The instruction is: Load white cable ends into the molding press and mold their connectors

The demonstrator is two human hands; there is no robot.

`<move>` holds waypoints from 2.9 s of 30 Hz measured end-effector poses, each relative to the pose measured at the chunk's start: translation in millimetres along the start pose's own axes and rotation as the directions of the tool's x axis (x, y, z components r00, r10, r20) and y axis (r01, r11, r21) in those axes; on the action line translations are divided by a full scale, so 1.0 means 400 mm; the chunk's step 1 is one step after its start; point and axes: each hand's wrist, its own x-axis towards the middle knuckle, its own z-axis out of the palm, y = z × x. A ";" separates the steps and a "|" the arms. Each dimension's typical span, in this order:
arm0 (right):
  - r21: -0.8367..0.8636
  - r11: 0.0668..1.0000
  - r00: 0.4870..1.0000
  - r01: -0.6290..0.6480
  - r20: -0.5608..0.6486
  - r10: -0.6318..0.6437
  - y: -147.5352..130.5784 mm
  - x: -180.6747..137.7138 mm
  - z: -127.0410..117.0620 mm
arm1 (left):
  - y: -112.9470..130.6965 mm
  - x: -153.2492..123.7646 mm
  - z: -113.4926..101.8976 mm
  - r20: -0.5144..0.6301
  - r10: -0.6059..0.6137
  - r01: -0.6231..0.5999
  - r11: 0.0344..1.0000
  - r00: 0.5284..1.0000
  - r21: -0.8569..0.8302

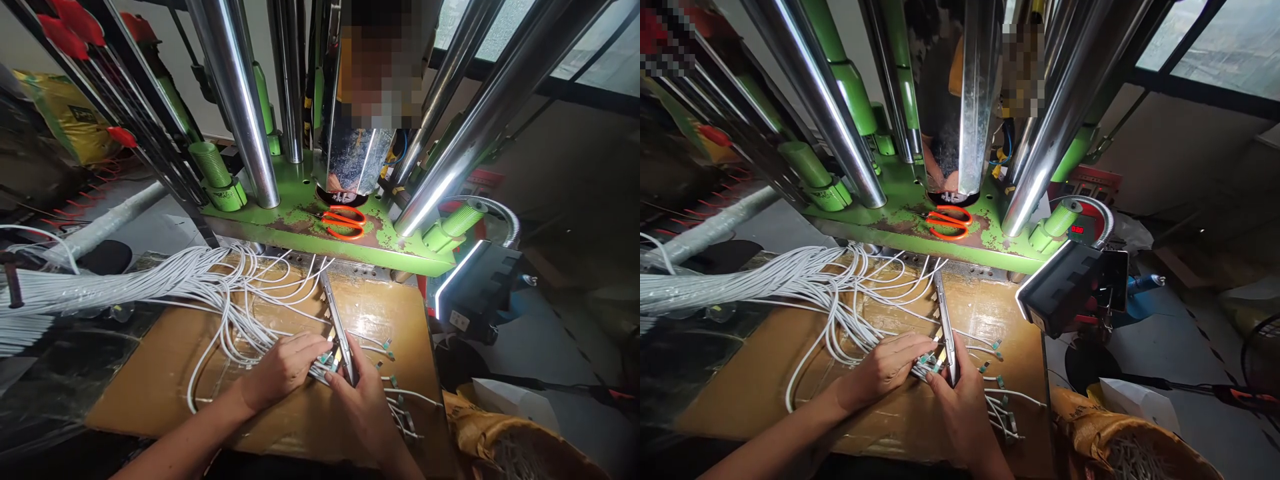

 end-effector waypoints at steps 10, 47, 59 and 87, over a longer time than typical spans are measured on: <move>0.029 0.999 0.999 0.038 -0.020 -0.038 -0.025 0.000 -0.009 | -0.010 0.065 -0.074 0.299 -0.656 0.659 0.408 0.693 -0.632; -0.016 0.999 1.000 0.030 0.007 -0.030 -0.028 0.006 -0.023 | -0.053 0.054 -0.023 -0.127 -0.349 0.348 0.937 0.928 -0.034; -0.024 1.000 0.999 -0.007 0.036 0.008 -0.005 0.028 -0.060 | -0.114 0.113 -0.082 0.053 -0.200 0.202 0.978 0.978 -0.043; -0.891 0.390 0.748 0.234 -0.091 -0.658 -0.248 0.392 -0.097 | -0.196 0.218 -0.009 -0.308 -0.527 0.605 0.603 0.792 0.520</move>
